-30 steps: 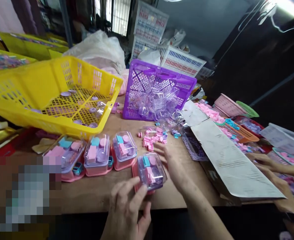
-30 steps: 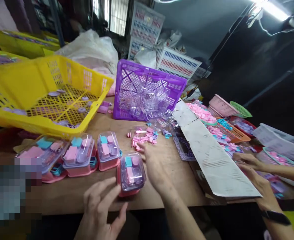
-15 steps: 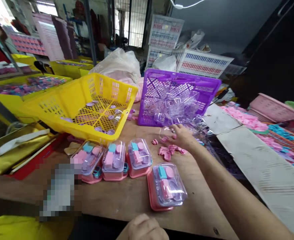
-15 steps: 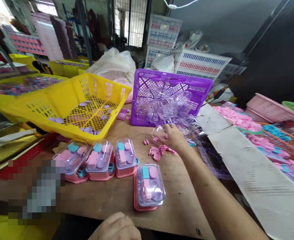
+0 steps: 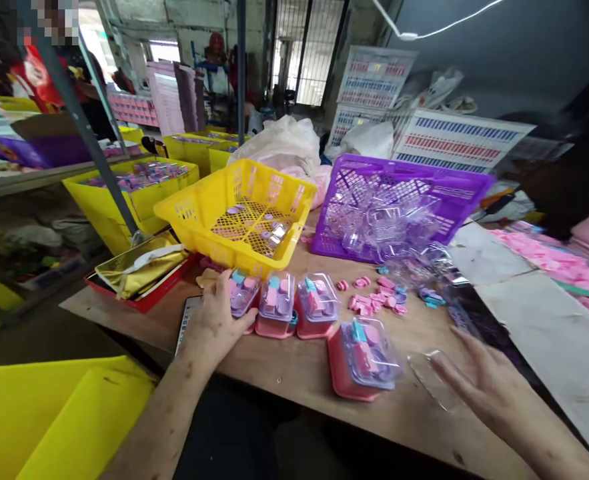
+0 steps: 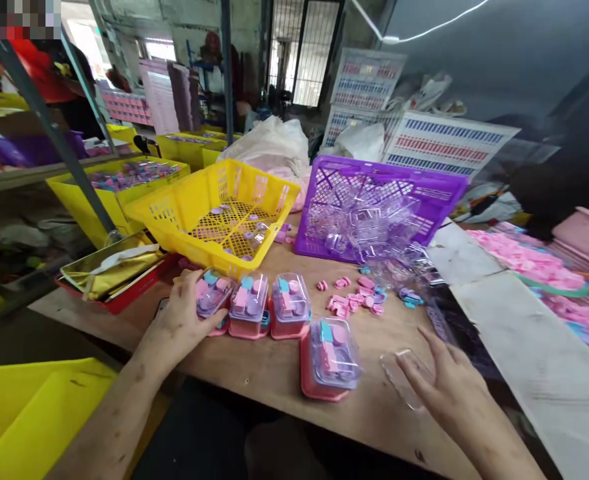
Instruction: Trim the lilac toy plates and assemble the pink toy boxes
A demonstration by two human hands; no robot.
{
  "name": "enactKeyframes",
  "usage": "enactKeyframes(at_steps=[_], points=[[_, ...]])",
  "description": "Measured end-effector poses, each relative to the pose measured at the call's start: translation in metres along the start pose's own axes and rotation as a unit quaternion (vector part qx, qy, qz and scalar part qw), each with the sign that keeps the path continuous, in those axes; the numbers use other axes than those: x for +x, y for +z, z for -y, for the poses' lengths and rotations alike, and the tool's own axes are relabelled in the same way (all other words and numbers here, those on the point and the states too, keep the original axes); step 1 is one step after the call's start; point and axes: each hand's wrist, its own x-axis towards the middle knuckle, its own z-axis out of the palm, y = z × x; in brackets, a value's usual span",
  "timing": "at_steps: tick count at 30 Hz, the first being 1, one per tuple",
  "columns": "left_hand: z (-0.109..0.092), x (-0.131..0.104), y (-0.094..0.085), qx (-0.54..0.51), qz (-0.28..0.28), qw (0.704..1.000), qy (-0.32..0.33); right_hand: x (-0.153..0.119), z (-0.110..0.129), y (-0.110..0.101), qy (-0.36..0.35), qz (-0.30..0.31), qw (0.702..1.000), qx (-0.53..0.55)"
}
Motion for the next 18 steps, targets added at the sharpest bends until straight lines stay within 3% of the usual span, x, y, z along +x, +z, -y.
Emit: enactKeyframes(at_steps=[2, 4, 7, 9, 12, 15, 18], points=[[-0.007, 0.005, 0.004, -0.011, 0.039, 0.999, -0.034, -0.002, 0.059, -0.018, -0.007, -0.01, 0.999, 0.034], [-0.015, 0.005, 0.004, -0.017, 0.038, 0.998, -0.05, -0.006, 0.13, -0.026, -0.048, -0.017, 0.996, 0.077], [-0.023, 0.0, -0.001, -0.018, 0.038, 0.996, -0.074, -0.016, 0.233, -0.009, -0.117, 0.075, 0.988, 0.065], [-0.027, -0.004, -0.003, -0.013, 0.038, 0.996, -0.085, -0.026, 0.28, 0.012, -0.147, 0.108, 0.982, 0.053], [-0.032, -0.009, -0.002, -0.004, 0.035, 0.996, -0.087, -0.039, 0.311, 0.043, -0.137, 0.118, 0.983, 0.028], [-0.036, -0.012, -0.007, -0.009, 0.031, 0.996, -0.08, -0.048, 0.313, 0.059, -0.103, 0.106, 0.989, 0.009], [-0.045, -0.013, -0.027, -0.036, 0.025, 0.998, -0.054, -0.05, 0.305, 0.057, -0.07, 0.093, 0.993, -0.004]])
